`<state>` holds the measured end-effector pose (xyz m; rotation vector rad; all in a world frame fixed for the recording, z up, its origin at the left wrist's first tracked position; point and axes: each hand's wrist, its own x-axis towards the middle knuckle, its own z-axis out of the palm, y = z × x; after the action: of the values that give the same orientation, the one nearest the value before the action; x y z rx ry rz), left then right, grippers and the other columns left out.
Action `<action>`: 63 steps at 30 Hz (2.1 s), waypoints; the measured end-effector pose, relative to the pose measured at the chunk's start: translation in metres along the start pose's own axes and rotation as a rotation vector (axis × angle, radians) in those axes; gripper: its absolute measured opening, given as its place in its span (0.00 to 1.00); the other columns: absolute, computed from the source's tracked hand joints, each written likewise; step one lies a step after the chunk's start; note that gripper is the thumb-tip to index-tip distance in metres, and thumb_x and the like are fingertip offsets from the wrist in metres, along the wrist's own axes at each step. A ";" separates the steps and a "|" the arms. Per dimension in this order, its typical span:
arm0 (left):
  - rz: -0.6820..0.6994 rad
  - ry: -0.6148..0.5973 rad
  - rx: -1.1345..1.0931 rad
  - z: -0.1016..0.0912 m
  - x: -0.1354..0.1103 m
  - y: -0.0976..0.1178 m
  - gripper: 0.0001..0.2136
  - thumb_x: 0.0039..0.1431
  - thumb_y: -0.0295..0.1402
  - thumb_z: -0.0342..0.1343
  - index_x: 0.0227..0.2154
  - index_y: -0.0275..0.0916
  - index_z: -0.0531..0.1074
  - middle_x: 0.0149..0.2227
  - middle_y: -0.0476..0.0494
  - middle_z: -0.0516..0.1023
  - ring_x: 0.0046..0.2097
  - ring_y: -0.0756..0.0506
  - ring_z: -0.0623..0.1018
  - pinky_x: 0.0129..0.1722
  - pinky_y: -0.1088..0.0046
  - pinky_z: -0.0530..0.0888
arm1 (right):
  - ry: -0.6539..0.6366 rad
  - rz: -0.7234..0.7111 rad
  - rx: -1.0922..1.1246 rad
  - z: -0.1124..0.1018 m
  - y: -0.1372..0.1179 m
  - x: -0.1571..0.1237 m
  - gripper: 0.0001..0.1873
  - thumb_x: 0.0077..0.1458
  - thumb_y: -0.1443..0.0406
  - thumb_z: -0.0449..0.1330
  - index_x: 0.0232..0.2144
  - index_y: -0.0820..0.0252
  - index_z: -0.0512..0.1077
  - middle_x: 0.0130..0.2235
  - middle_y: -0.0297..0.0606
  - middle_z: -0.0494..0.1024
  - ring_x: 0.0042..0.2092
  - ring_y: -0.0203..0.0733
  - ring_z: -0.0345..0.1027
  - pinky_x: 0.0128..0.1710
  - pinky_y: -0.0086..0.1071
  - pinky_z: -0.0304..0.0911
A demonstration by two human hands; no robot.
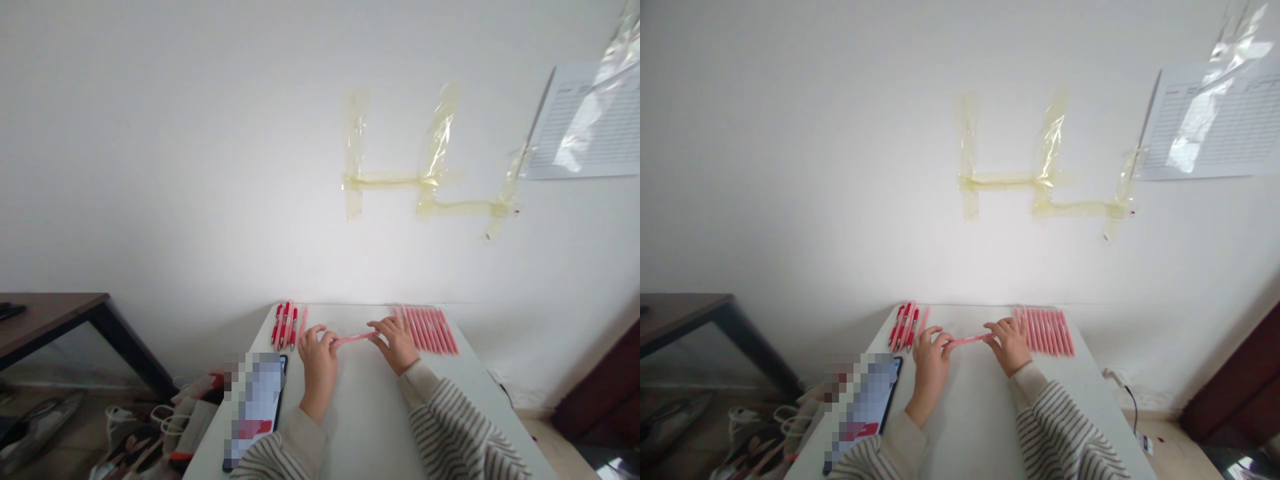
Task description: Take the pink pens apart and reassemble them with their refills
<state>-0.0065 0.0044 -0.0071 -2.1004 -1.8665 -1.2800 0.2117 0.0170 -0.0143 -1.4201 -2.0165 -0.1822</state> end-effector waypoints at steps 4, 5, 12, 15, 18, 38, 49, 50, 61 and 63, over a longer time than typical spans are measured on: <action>-0.018 -0.002 0.010 0.001 0.000 -0.001 0.06 0.59 0.32 0.56 0.31 0.45 0.79 0.47 0.43 0.72 0.53 0.39 0.68 0.56 0.52 0.66 | -0.012 0.014 0.024 -0.004 -0.002 0.000 0.10 0.62 0.59 0.60 0.46 0.46 0.74 0.43 0.35 0.79 0.52 0.49 0.66 0.60 0.53 0.52; -0.018 -0.003 0.008 0.002 0.000 -0.002 0.06 0.59 0.32 0.56 0.31 0.45 0.79 0.47 0.43 0.72 0.53 0.39 0.68 0.57 0.52 0.66 | -0.014 0.015 0.028 -0.004 -0.003 0.001 0.09 0.61 0.60 0.60 0.45 0.46 0.75 0.43 0.35 0.79 0.52 0.48 0.66 0.61 0.54 0.51; -0.003 -0.005 -0.016 0.004 0.001 -0.003 0.06 0.59 0.32 0.56 0.31 0.44 0.79 0.46 0.43 0.72 0.53 0.39 0.68 0.57 0.52 0.66 | -0.002 0.029 0.026 -0.005 -0.004 0.002 0.07 0.63 0.60 0.59 0.42 0.46 0.75 0.41 0.35 0.79 0.51 0.48 0.65 0.60 0.54 0.52; 0.001 -0.009 -0.017 0.004 0.001 -0.003 0.06 0.58 0.31 0.56 0.31 0.44 0.79 0.46 0.43 0.72 0.52 0.39 0.68 0.57 0.52 0.66 | 0.002 0.029 0.016 -0.005 -0.005 0.002 0.07 0.63 0.59 0.58 0.42 0.46 0.76 0.41 0.35 0.79 0.51 0.48 0.65 0.59 0.53 0.53; 0.006 -0.009 -0.008 0.004 0.001 -0.003 0.06 0.58 0.31 0.57 0.31 0.44 0.79 0.46 0.42 0.72 0.52 0.40 0.68 0.56 0.52 0.67 | 0.009 0.022 0.008 -0.006 -0.006 0.002 0.08 0.64 0.57 0.57 0.41 0.47 0.76 0.40 0.35 0.79 0.50 0.47 0.66 0.59 0.52 0.54; 0.019 -0.054 0.074 0.006 -0.003 -0.005 0.05 0.57 0.33 0.59 0.30 0.46 0.80 0.50 0.42 0.73 0.54 0.37 0.66 0.58 0.45 0.65 | 0.027 0.029 0.059 -0.004 -0.003 0.002 0.11 0.66 0.57 0.53 0.41 0.46 0.76 0.40 0.36 0.79 0.50 0.48 0.65 0.60 0.54 0.51; 0.056 -0.038 0.051 0.004 0.000 -0.002 0.03 0.53 0.34 0.63 0.26 0.47 0.80 0.46 0.44 0.73 0.52 0.36 0.67 0.55 0.44 0.68 | -0.038 0.061 0.014 0.001 0.001 0.000 0.11 0.66 0.58 0.51 0.37 0.49 0.74 0.41 0.36 0.77 0.51 0.49 0.64 0.63 0.64 0.42; 0.065 -0.034 0.051 0.003 0.000 -0.002 0.03 0.53 0.34 0.63 0.26 0.47 0.80 0.46 0.43 0.73 0.52 0.36 0.67 0.55 0.44 0.67 | -0.044 0.066 0.016 0.001 0.000 0.000 0.11 0.66 0.59 0.51 0.36 0.49 0.73 0.41 0.36 0.77 0.51 0.49 0.64 0.63 0.64 0.41; 0.036 -0.006 0.093 0.002 0.001 -0.005 0.05 0.55 0.33 0.61 0.28 0.49 0.81 0.46 0.44 0.74 0.51 0.38 0.68 0.55 0.46 0.68 | -0.006 0.042 0.022 -0.002 -0.002 0.000 0.10 0.65 0.57 0.53 0.42 0.49 0.73 0.43 0.37 0.77 0.51 0.49 0.65 0.61 0.58 0.49; 0.001 -0.015 0.095 0.004 0.001 -0.007 0.05 0.56 0.32 0.61 0.28 0.49 0.81 0.46 0.44 0.75 0.51 0.38 0.68 0.55 0.47 0.68 | 0.017 0.023 0.036 -0.006 -0.004 0.001 0.10 0.64 0.58 0.55 0.46 0.47 0.73 0.43 0.37 0.78 0.51 0.49 0.65 0.61 0.57 0.49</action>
<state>-0.0103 0.0091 -0.0121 -2.0688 -1.8918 -1.1547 0.2108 0.0139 -0.0085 -1.4141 -1.9789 -0.1465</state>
